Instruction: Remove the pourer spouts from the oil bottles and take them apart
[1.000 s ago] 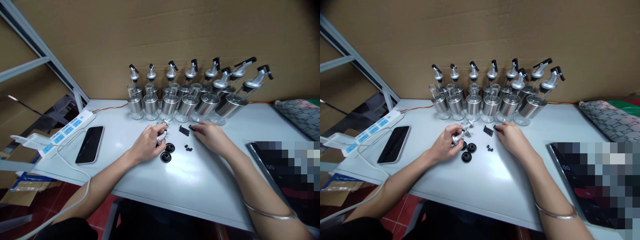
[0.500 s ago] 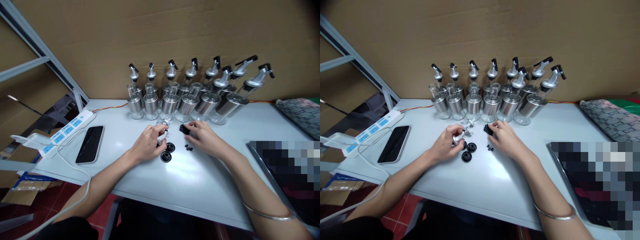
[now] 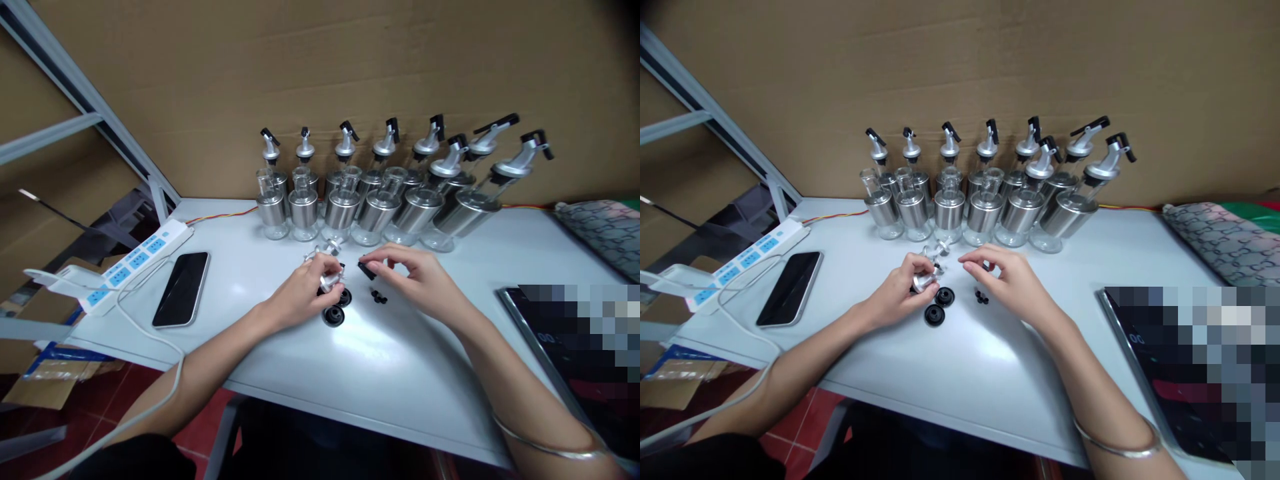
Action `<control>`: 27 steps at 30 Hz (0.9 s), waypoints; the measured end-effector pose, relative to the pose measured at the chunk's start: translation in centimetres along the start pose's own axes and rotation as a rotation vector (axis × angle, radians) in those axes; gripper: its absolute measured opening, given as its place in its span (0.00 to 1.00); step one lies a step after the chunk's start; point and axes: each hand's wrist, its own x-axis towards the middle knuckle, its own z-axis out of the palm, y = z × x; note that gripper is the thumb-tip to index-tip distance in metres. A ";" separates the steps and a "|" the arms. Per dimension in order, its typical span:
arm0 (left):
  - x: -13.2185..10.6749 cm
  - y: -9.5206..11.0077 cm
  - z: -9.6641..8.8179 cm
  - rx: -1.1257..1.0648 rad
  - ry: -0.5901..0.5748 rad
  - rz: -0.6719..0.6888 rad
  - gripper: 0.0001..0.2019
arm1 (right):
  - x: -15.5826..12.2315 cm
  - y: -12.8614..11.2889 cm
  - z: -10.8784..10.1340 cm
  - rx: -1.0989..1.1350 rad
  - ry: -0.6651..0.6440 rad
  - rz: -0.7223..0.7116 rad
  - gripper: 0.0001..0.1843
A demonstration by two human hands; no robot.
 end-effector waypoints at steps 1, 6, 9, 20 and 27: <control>0.0 0.1 0.0 -0.035 -0.024 -0.005 0.08 | 0.0 -0.3 0.3 0.052 -0.004 -0.007 0.14; -0.1 0.3 -0.1 -0.110 -0.122 0.002 0.09 | -0.2 -0.8 1.8 0.226 -0.057 -0.016 0.13; -0.1 0.2 -0.2 -0.111 -0.152 0.003 0.10 | -0.3 -1.0 2.2 0.269 -0.075 0.003 0.12; 0.2 0.3 -0.4 -0.079 -0.175 0.087 0.12 | -0.6 -1.7 2.2 0.274 -0.101 -0.007 0.11; -0.1 -0.5 0.4 0.064 -0.098 0.200 0.14 | -0.5 -2.0 2.2 0.116 -0.092 -0.061 0.14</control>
